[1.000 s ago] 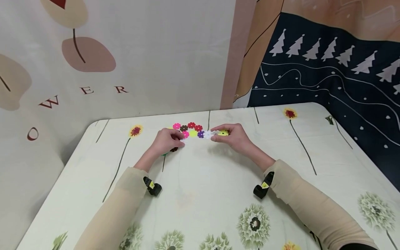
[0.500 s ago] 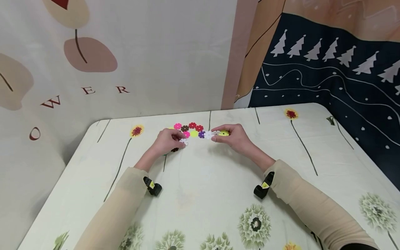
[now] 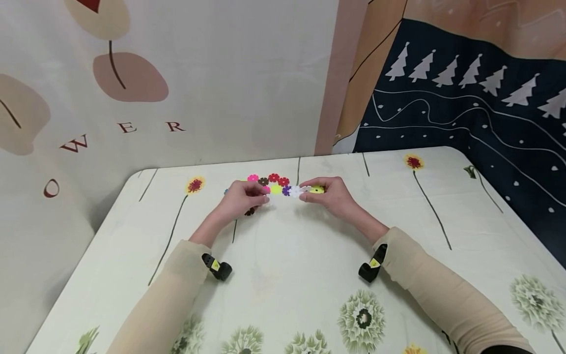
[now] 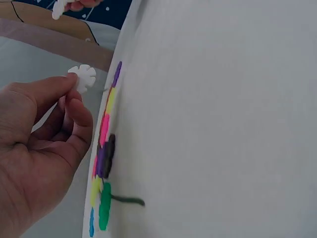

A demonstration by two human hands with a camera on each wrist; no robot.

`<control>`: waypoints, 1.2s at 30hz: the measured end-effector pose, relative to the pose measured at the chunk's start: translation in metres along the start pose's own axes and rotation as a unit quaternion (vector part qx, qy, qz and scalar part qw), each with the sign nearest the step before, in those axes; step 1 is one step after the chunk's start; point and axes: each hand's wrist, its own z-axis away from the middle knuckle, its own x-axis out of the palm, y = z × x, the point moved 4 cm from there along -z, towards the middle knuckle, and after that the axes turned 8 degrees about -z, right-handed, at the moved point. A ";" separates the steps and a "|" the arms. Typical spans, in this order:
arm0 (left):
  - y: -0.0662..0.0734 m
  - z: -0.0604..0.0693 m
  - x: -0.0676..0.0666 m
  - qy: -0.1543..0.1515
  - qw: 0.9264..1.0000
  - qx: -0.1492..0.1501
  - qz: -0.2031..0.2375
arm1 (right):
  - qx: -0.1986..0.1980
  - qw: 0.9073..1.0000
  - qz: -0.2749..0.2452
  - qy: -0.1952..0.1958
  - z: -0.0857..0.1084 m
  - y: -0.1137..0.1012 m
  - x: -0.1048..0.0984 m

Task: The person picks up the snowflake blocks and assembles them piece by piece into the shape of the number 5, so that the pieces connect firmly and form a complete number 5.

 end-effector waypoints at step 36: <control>0.034 0.009 0.012 0.032 0.995 0.052 0.077 | -0.023 1.000 0.004 -0.007 -0.001 0.000 0.012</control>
